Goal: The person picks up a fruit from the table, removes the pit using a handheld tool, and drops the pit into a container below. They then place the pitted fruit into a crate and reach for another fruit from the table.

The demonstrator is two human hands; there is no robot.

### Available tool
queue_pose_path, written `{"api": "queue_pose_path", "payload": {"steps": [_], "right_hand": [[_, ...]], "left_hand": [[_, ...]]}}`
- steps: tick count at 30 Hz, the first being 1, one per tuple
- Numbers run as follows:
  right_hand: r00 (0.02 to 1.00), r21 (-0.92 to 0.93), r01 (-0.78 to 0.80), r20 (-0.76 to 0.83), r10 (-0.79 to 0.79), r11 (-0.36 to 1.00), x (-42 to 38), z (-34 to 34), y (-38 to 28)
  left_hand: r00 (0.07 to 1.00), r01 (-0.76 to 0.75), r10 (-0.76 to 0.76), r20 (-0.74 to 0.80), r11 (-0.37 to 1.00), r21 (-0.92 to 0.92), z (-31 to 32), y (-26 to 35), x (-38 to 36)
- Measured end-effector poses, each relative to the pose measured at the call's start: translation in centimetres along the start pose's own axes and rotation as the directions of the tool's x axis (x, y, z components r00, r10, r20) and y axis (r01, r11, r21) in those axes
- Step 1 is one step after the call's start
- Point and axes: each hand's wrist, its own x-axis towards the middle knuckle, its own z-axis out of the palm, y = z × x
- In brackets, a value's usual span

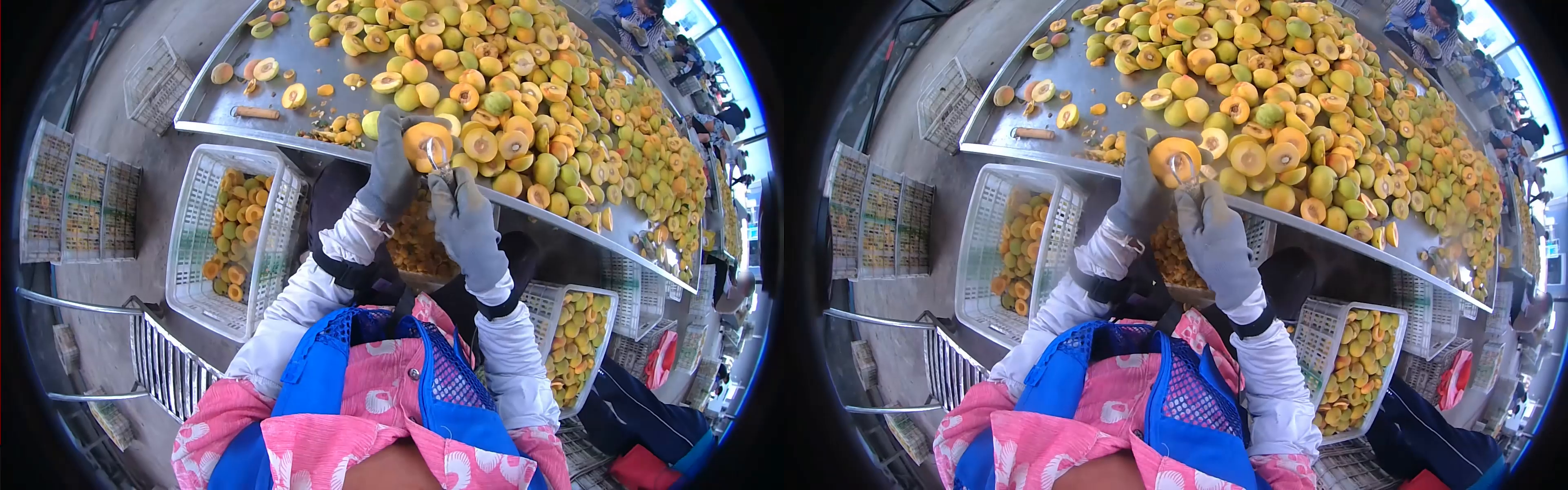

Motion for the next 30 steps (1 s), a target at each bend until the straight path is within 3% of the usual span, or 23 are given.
{"api": "queue_pose_path", "payload": {"steps": [1, 4, 8, 9, 10, 11, 13, 17, 19, 22, 23, 24, 25, 26, 30], "right_hand": [[1.0, -0.027, 0.019, -0.024, -0.019, 0.999, -0.1, 0.1, 0.0], [0.994, 0.005, 0.085, -0.069, -0.085, 0.996, -0.7, 0.4, -0.6], [0.994, -0.013, 0.05, -0.098, -0.051, 0.999, -1.0, 1.2, -1.5], [0.979, -0.082, 0.124, -0.155, -0.136, 0.989, -1.2, 1.5, -2.1], [0.954, -0.154, 0.191, -0.206, -0.22, 0.97, -1.4, 1.8, -2.5], [0.954, -0.154, 0.19, -0.204, -0.22, 0.97, -1.5, 2.0, -2.8], [0.955, -0.166, 0.164, -0.22, -0.199, 0.972, -1.5, 2.3, -3.1], [0.924, -0.229, 0.228, -0.255, -0.284, 0.947, -1.3, 2.6, -3.1], [0.938, -0.205, 0.247, -0.196, -0.287, 0.947, -1.3, 2.5, -3.2], [0.974, -0.091, 0.181, -0.119, -0.191, 0.979, -1.8, 2.2, -3.7], [0.964, -0.099, 0.225, -0.126, -0.236, 0.969, -1.9, 2.3, -4.0], [0.963, -0.102, 0.225, -0.129, -0.238, 0.969, -2.0, 2.0, -4.4], [0.999, 0.107, -0.022, -0.025, 0.025, 0.994, -2.4, 1.7, -5.0], [0.957, 0.278, -0.287, 0.131, 0.26, 0.917, -2.6, 1.4, -5.9], [0.906, 0.435, -0.421, 0.247, 0.344, 0.796, -3.0, 0.7, -6.7]], "left_hand": [[0.989, 0.136, -0.145, -0.004, 0.938, -0.318, 0.1, -0.1, 0.0], [0.985, 0.164, -0.169, 0.021, 0.912, -0.375, 0.4, 0.3, -0.3], [0.97, 0.208, -0.242, -0.011, 0.856, -0.473, 0.6, -0.7, -0.2], [0.994, 0.016, -0.035, -0.1, 0.982, -0.187, 0.9, -0.2, -0.4], [0.975, -0.17, 0.186, -0.121, 0.977, 0.128, 1.1, 0.3, -0.5], [0.975, -0.17, 0.185, -0.123, 0.977, 0.128, 1.4, 0.6, -0.6], [0.976, -0.017, -0.03, -0.217, 0.977, -0.211, 2.0, 1.0, -0.7], [0.964, -0.016, -0.034, -0.264, 0.982, -0.186, 2.3, 2.6, -0.4], [0.974, -0.02, -0.017, -0.226, 0.987, -0.158, 1.9, 3.1, -0.3], [0.983, 0.063, -0.094, -0.16, 0.98, -0.187, 1.8, 4.8, -0.5], [0.993, -0.086, 0.093, -0.07, 0.991, 0.098, 1.3, 4.6, -0.4], [0.993, -0.088, 0.095, -0.066, 0.992, 0.095, 1.0, 4.4, -0.1], [0.999, 0.052, -0.052, 0.001, 0.999, -0.012, 0.8, 4.4, 0.1], [0.979, 0.197, -0.189, 0.079, 0.974, -0.108, 0.6, 4.4, 0.3], [0.967, 0.18, -0.181, 0.179, 0.983, 0.027, -0.3, 2.2, 0.5]]}}
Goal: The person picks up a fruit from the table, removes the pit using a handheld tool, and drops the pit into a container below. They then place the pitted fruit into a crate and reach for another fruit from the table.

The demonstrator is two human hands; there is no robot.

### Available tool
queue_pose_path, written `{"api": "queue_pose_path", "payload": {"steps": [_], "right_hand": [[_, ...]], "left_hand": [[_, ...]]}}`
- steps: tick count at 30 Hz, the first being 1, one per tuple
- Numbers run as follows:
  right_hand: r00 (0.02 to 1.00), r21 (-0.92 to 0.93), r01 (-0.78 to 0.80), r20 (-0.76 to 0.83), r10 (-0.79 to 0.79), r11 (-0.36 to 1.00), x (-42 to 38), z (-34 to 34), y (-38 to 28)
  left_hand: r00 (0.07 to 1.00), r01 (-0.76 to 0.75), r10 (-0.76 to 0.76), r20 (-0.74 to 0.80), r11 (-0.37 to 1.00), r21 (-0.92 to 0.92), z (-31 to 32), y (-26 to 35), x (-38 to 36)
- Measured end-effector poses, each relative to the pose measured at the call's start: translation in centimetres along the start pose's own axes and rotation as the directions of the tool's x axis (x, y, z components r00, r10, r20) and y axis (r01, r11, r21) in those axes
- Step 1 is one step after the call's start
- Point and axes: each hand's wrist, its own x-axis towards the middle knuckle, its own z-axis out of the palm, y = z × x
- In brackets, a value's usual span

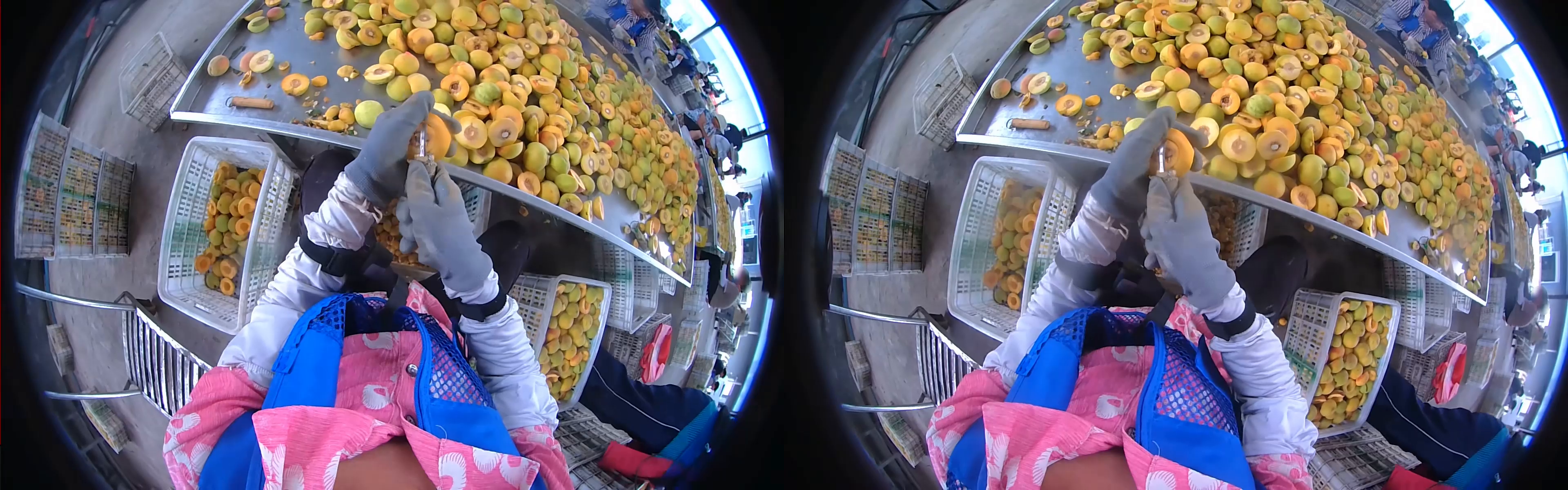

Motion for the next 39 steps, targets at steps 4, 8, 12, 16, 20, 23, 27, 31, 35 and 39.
{"api": "queue_pose_path", "payload": {"steps": [4, 8, 12, 16, 20, 23, 27, 31, 35, 39], "right_hand": [[0.973, 0.254, -0.208, 0.156, 0.172, 0.945, 0.0, -1.4, 0.1], [0.941, 0.34, -0.246, 0.306, 0.14, 0.908, -0.6, -1.9, 0.2], [0.929, 0.327, -0.318, 0.295, 0.223, 0.89, -0.4, -2.8, 0.5], [0.907, 0.353, -0.374, 0.333, 0.258, 0.858, -0.6, -3.2, 0.7], [0.901, 0.374, -0.397, 0.332, 0.279, 0.838, -0.9, -3.4, 1.8], [0.841, 0.444, -0.465, 0.492, 0.225, 0.766, -0.8, -4.3, 1.8], [0.825, 0.52, -0.474, 0.545, 0.151, 0.711, 0.3, -4.9, 3.8], [0.834, 0.511, -0.465, 0.528, 0.162, 0.723, 0.2, -4.5, 5.1], [0.848, 0.425, -0.411, 0.503, 0.167, 0.806, -0.2, -5.0, 6.7], [0.969, -0.025, -0.228, 0.092, 0.23, 0.973, 0.1, -5.7, 8.9]], "left_hand": [[0.985, 0.149, -0.147, -0.094, 0.989, 0.017, 0.6, -0.2, -0.1], [0.937, -0.348, 0.344, 0.061, 0.933, 0.093, 0.0, -1.4, 0.1], [0.963, 0.262, -0.207, 0.17, 0.865, -0.429, 1.0, -0.5, -0.8], [0.995, 0.043, -0.04, -0.094, 0.999, 0.033, 1.6, -2.2, -0.6], [0.945, 0.305, -0.327, -0.007, 0.891, -0.336, 2.0, -3.7, -0.8], [0.95, 0.299, -0.312, -0.01, 0.92, -0.254, 2.0, -4.1, -1.4], [0.942, 0.292, -0.335, -0.015, 0.842, -0.454, 2.4, -5.4, -1.6], [0.853, 0.327, -0.507, -0.127, 0.706, -0.628, 2.5, -5.9, -2.4], [0.86, 0.209, -0.383, -0.337, 0.868, -0.451, -1.6, -5.1, -4.6], [0.725, 0.023, -0.024, -0.688, 1.0, -0.01, -13.0, -4.2, -8.9]]}}
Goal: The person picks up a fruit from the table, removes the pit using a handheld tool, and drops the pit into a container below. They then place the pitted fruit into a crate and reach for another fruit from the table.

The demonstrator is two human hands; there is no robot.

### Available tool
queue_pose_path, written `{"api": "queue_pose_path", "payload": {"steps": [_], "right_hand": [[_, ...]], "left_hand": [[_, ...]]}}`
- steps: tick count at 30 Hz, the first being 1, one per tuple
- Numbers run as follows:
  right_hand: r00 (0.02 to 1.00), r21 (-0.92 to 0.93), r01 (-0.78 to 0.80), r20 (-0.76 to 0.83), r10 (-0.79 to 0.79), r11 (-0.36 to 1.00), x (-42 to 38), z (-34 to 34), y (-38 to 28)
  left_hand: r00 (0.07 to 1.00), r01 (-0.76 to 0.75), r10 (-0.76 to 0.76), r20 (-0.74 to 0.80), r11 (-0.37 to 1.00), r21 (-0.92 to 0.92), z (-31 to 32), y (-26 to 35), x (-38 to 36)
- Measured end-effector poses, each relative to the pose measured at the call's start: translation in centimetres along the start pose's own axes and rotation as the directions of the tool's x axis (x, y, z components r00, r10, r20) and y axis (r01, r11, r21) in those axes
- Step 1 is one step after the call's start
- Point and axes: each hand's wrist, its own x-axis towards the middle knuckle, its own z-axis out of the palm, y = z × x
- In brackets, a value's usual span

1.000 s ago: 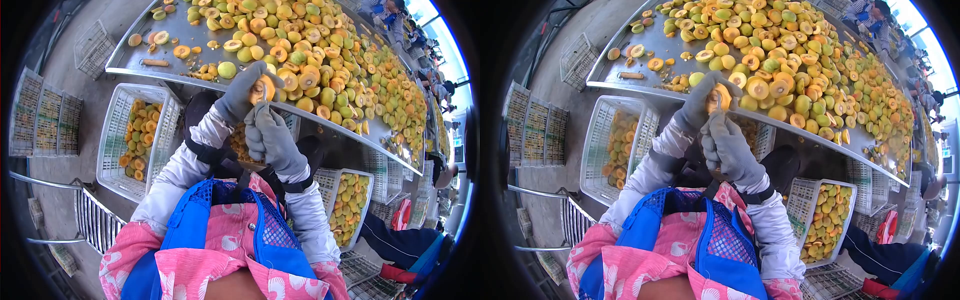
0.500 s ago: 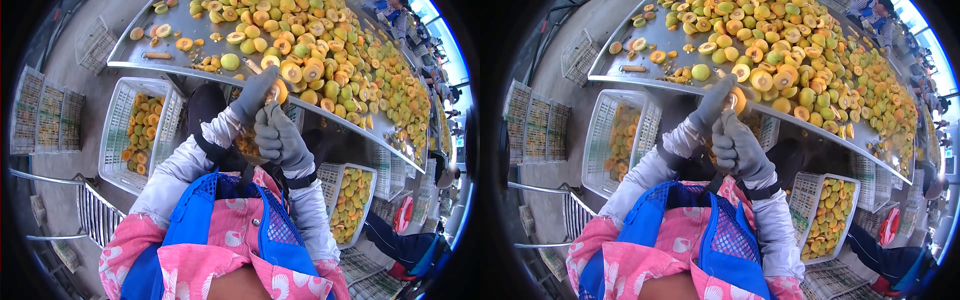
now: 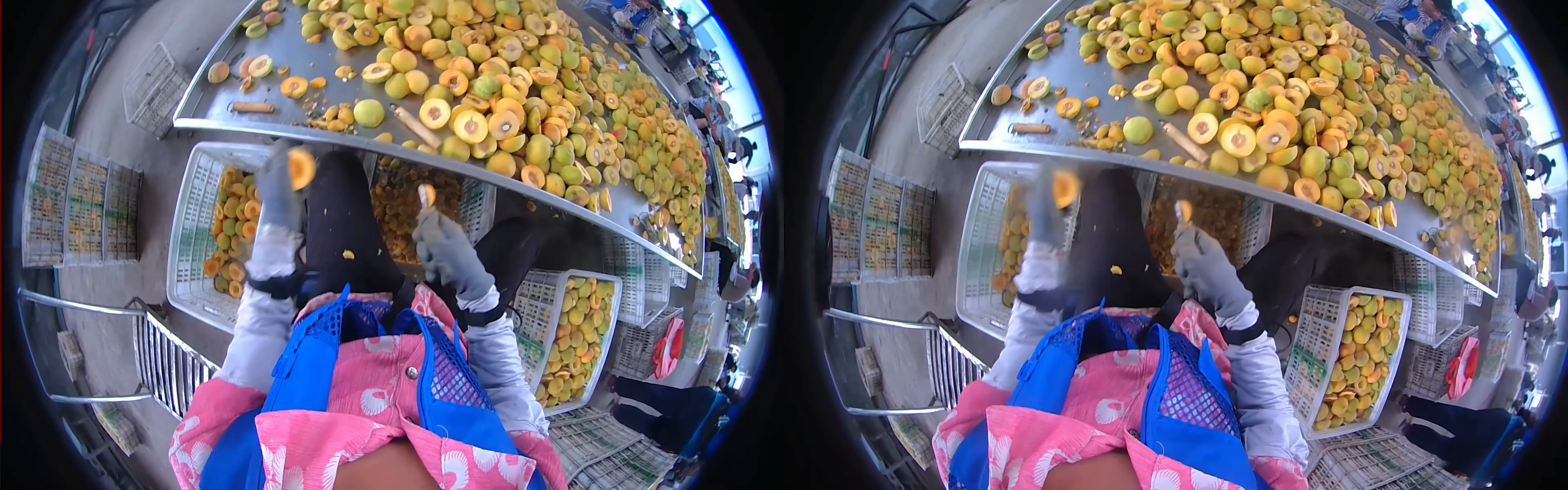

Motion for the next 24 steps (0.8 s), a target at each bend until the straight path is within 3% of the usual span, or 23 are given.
{"api": "queue_pose_path", "payload": {"steps": [1, 2, 3, 4, 5, 7, 8, 10, 11, 12, 13, 15, 16, 18, 19, 21, 23, 24], "right_hand": [[0.896, -0.575, 0.31, -0.089, -0.435, 0.757, 2.3, -0.8, 3.9], [0.871, -0.717, 0.3, -0.063, -0.487, 0.629, 2.4, -1.2, 4.2], [0.848, -0.833, 0.272, -0.028, -0.529, 0.481, 2.6, -1.6, 4.3], [0.812, -0.803, 0.302, -0.066, -0.58, 0.514, 3.6, -1.7, 4.8], [0.807, -0.8, 0.304, -0.072, -0.586, 0.517, 4.3, -1.7, 4.5], [0.821, -0.911, 0.103, -0.148, -0.551, 0.399, 5.4, -2.3, 4.0], [0.848, -0.933, 0.084, -0.117, -0.517, 0.35, 5.5, -2.8, 3.0], [0.777, -0.896, 0.107, -0.195, -0.599, 0.431, 5.9, -2.8, 1.5], [0.699, -0.853, 0.14, -0.275, -0.66, 0.503, 6.0, -3.1, 0.7], [0.742, -0.863, 0.114, -0.256, -0.62, 0.493, 5.6, -3.5, 0.1], [0.843, -0.894, 0.05, -0.201, -0.498, 0.446, 5.3, -4.4, 0.4], [0.898, -0.863, 0.092, -0.143, -0.415, 0.496, 4.5, -5.4, 0.6], [0.871, -0.823, 0.095, -0.203, -0.447, 0.559, 4.7, -5.8, 1.1], [0.895, -0.833, 0.018, -0.234, -0.38, 0.554, 5.6, -7.0, 2.4], [0.902, -0.846, -0.051, -0.267, -0.339, 0.531, 6.2, -7.4, 2.6], [0.873, -0.819, -0.006, -0.284, -0.397, 0.573, 4.9, -7.4, 1.6], [0.95, -0.804, 0.025, -0.165, -0.264, 0.594, 3.4, -7.2, 0.2], [0.951, -0.807, 0.029, -0.16, -0.265, 0.59, 3.6, -7.6, 0.0]], "left_hand": [[0.96, -0.136, 0.189, -0.208, 0.96, 0.245, -3.8, -0.9, 2.6], [0.943, -0.085, 0.291, -0.163, 0.683, 0.726, -8.1, -0.5, 4.2], [0.912, -0.091, 0.394, -0.116, 0.469, 0.878, -8.9, 0.8, 3.6], [0.875, -0.068, 0.482, -0.05, 0.224, 0.972, -9.0, 2.3, 3.4], [0.873, -0.077, 0.487, -0.041, 0.222, 0.972, -8.1, 2.6, 4.0], [0.837, -0.377, 0.538, 0.1, 0.435, 0.818, -5.4, 2.1, 4.1], [0.867, -0.411, 0.463, 0.183, 0.459, 0.787, -2.9, 1.9, 4.7], [0.893, -0.441, 0.369, 0.256, 0.61, 0.659, 3.8, 1.3, 4.6], [0.862, -0.504, 0.357, 0.359, 0.547, 0.668, 7.1, 2.0, 4.0], [0.902, -0.41, 0.214, 0.376, 0.699, 0.585, 9.6, 1.4, 4.1], [0.89, -0.429, 0.22, 0.399, 0.702, 0.569, 12.0, 1.0, 4.2], [0.814, -0.515, 0.139, 0.563, 0.622, 0.59, 15.9, 0.5, 4.3], [0.812, -0.515, 0.131, 0.568, 0.618, 0.594, 17.6, 0.1, 4.5], [0.633, -0.738, 0.281, 0.721, 0.5, 0.454, 20.5, -1.4, 5.6], [0.601, -0.772, 0.3, 0.741, 0.46, 0.44, 22.0, -2.5, 6.5], [0.647, -0.738, 0.207, 0.734, 0.41, 0.536, 24.7, -3.0, 7.7], [0.753, -0.654, -0.027, 0.658, 0.086, 0.752, 27.3, -5.7, 10.9], [0.756, -0.65, -0.023, 0.654, 0.086, 0.755, 27.5, -5.8, 11.1]]}}
